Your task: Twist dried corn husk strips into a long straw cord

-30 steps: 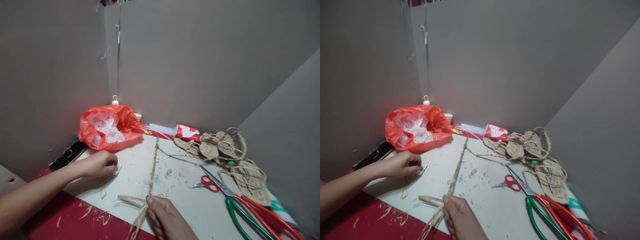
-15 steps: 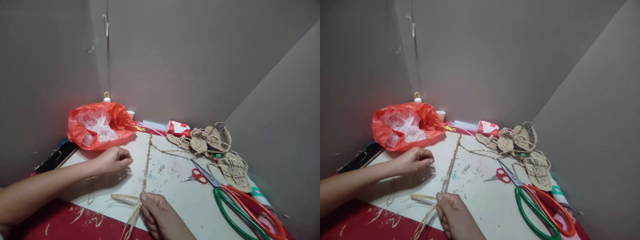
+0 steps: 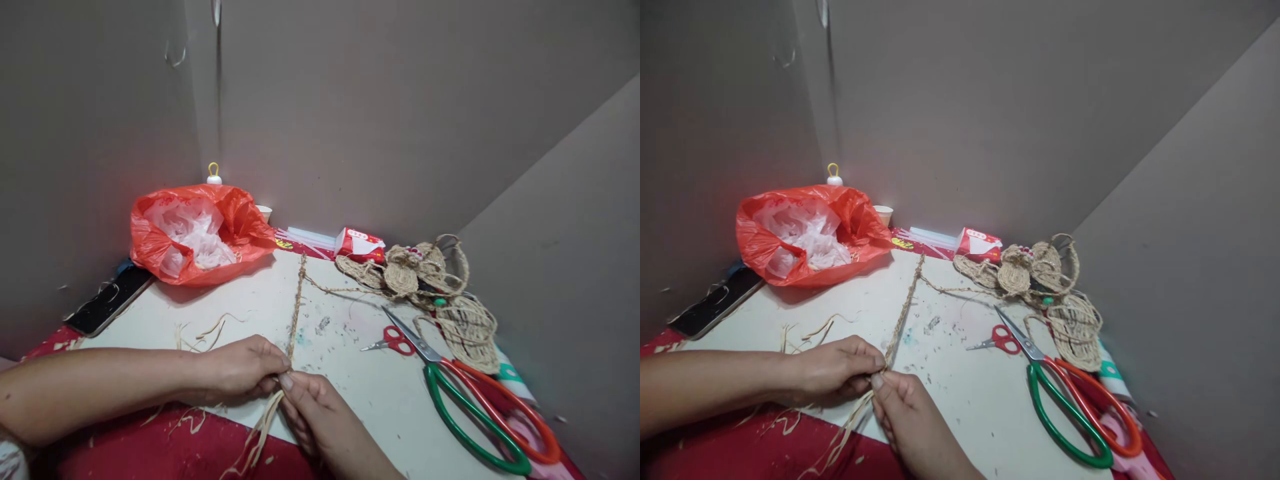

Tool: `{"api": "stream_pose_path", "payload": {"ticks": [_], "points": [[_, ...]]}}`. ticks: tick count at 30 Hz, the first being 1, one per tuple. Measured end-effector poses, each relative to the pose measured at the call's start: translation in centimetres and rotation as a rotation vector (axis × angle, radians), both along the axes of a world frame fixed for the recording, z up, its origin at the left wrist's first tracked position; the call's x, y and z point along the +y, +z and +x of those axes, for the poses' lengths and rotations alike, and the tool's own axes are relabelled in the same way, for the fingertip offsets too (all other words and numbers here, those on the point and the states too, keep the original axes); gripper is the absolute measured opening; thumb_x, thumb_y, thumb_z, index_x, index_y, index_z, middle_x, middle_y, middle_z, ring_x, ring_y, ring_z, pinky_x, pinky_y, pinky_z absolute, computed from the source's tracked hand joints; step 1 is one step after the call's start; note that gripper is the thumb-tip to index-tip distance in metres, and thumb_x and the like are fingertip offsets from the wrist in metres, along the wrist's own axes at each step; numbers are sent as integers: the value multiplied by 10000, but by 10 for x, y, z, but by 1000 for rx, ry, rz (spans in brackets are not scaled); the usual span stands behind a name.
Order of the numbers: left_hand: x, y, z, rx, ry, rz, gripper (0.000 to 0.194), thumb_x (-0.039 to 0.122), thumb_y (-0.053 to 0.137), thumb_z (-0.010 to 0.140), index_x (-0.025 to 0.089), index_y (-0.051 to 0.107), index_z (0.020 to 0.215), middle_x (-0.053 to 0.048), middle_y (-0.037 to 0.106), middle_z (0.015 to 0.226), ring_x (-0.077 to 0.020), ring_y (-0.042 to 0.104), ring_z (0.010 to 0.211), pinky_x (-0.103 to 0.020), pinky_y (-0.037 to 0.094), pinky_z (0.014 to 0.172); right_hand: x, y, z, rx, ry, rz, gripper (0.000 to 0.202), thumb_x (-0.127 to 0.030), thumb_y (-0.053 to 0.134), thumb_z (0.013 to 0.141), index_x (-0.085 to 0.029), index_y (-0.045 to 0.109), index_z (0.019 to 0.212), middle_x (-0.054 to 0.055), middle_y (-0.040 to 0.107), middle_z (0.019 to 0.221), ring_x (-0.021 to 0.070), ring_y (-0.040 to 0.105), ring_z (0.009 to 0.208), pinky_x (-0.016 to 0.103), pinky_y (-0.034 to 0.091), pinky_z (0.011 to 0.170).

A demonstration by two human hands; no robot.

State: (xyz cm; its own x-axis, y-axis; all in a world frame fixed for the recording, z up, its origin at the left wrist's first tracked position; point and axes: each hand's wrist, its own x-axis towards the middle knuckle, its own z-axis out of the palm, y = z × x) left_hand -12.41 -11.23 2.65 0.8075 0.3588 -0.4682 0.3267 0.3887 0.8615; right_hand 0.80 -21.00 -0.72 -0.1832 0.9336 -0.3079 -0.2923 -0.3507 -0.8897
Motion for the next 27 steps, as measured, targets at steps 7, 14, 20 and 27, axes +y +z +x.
{"api": "stream_pose_path", "payload": {"ticks": [7, 14, 20, 27], "points": [[-6, -2, 1, -112, 110, -169, 287, 412, 648, 749, 171, 502, 690, 114, 287, 410, -29, 121, 331, -226, 47, 352, 1, -7, 4, -148, 21, 78, 461, -531, 452, 895, -184, 411, 595, -85, 304, 444, 58, 216, 403, 224, 150, 415], [-11, -4, -4, -114, 172, -183, 217, 338, 645, 742, 132, 580, 738, 46, 483, 444, -27, 174, 309, -222, 58, 337, 0, -4, 2, -304, 24, 126, 488, -604, 429, 869, -172, 458, 644, -77, 299, 475, 71, 228, 448, 224, 170, 446], [-23, -10, -8, -212, 250, -111, 320, 403, 674, 715, 92, 639, 782, -12, 583, 541, -49, 373, 390, -202, 201, 416, -2, 2, -1, -294, 9, 165, 463, -591, 498, 837, -157, 526, 682, -46, 375, 536, 97, 323, 528, 217, 264, 511], [-27, -24, -9, -243, 337, 5, 371, 452, 698, 676, 102, 591, 611, 21, 497, 482, -68, 376, 473, -217, 245, 501, -2, 11, -6, -271, -4, 231, 412, -531, 515, 849, -148, 615, 734, 39, 572, 711, 170, 483, 715, 283, 385, 723]]}}
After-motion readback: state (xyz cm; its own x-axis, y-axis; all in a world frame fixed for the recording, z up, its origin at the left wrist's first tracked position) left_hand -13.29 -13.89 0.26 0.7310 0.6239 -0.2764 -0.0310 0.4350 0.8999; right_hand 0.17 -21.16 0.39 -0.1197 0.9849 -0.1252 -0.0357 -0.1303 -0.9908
